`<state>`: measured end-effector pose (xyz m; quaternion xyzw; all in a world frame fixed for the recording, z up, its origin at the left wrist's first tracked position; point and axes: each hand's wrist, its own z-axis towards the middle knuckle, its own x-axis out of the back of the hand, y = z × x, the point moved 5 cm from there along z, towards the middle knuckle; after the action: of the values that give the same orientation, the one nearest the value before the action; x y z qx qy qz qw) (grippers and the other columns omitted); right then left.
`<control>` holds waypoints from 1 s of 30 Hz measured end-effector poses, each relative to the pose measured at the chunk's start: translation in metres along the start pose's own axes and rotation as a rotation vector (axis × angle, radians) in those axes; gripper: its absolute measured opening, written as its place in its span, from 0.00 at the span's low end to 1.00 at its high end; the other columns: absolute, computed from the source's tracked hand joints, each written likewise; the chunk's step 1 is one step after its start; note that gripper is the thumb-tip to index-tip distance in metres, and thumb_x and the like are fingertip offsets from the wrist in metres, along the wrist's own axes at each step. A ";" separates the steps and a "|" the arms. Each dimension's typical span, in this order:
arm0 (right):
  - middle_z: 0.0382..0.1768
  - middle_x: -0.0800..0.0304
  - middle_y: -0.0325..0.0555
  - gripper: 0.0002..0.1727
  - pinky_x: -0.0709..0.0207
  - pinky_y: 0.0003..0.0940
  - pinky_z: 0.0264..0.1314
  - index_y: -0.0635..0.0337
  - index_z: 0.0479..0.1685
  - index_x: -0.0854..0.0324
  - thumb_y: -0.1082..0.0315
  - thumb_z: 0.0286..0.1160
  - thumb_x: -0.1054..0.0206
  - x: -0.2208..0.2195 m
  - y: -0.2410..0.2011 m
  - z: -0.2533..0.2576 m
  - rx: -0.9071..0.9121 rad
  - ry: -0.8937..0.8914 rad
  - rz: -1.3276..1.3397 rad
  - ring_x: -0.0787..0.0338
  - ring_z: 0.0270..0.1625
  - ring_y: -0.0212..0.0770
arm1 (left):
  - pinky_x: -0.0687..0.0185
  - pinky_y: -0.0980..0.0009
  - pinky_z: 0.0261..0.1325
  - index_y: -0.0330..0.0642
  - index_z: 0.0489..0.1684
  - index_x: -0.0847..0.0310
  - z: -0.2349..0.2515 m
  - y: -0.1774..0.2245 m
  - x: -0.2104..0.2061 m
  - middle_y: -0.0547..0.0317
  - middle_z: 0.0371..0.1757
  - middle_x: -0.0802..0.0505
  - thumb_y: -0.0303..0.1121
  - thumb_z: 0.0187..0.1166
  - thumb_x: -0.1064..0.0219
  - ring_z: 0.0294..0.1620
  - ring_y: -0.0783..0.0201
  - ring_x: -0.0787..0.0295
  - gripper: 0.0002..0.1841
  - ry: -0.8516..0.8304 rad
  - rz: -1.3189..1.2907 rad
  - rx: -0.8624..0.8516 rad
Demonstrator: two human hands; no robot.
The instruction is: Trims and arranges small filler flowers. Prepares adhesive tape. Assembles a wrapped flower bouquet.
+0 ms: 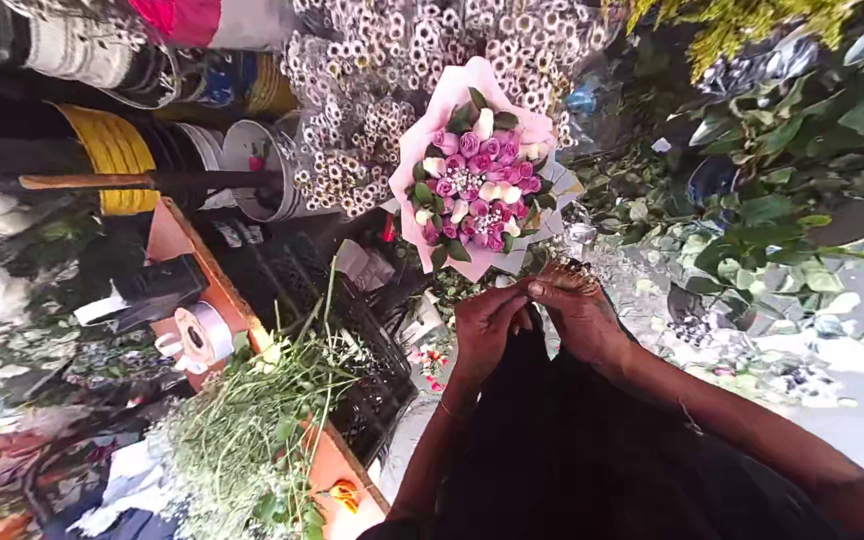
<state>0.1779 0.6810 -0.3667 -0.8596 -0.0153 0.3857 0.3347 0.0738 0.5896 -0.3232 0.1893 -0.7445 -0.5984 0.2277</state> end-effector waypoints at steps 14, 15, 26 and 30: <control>0.41 0.08 0.30 0.14 0.15 0.23 0.52 0.58 0.57 0.09 0.74 0.72 0.27 -0.010 0.041 0.023 -0.040 -0.232 -0.148 0.12 0.43 0.25 | 0.18 0.82 0.27 0.26 0.43 0.13 0.003 -0.032 0.046 0.60 0.30 0.07 0.23 0.84 0.37 0.23 0.79 0.17 0.08 -0.067 0.020 0.001; 0.40 0.08 0.29 0.14 0.15 0.22 0.51 0.55 0.55 0.09 0.74 0.70 0.25 -0.009 0.041 0.027 -0.047 -0.283 -0.128 0.12 0.42 0.24 | 0.18 0.82 0.26 0.26 0.43 0.13 0.003 -0.034 0.049 0.60 0.32 0.06 0.23 0.84 0.37 0.22 0.79 0.17 0.08 -0.092 -0.045 0.021; 0.41 0.02 0.31 0.07 0.10 0.23 0.44 0.51 0.42 0.05 0.70 0.68 0.21 -0.009 0.029 0.066 0.101 -0.462 -0.388 0.06 0.39 0.26 | 0.23 0.84 0.25 0.30 0.48 0.14 -0.006 -0.062 0.073 0.62 0.36 0.06 0.25 0.86 0.40 0.23 0.81 0.18 0.09 -0.054 -0.338 0.192; 0.40 0.02 0.33 0.05 0.07 0.32 0.47 0.52 0.40 0.07 0.72 0.68 0.22 -0.006 0.001 0.084 0.304 -0.270 -0.638 0.04 0.40 0.32 | 0.13 0.77 0.37 0.30 0.68 0.18 0.009 -0.072 0.079 0.45 0.65 0.13 0.33 0.81 0.30 0.35 0.72 0.13 0.21 0.126 0.179 0.113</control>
<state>0.1165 0.7255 -0.4034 -0.6935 -0.2686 0.3700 0.5568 0.0044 0.5376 -0.3860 0.1720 -0.7750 -0.5198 0.3155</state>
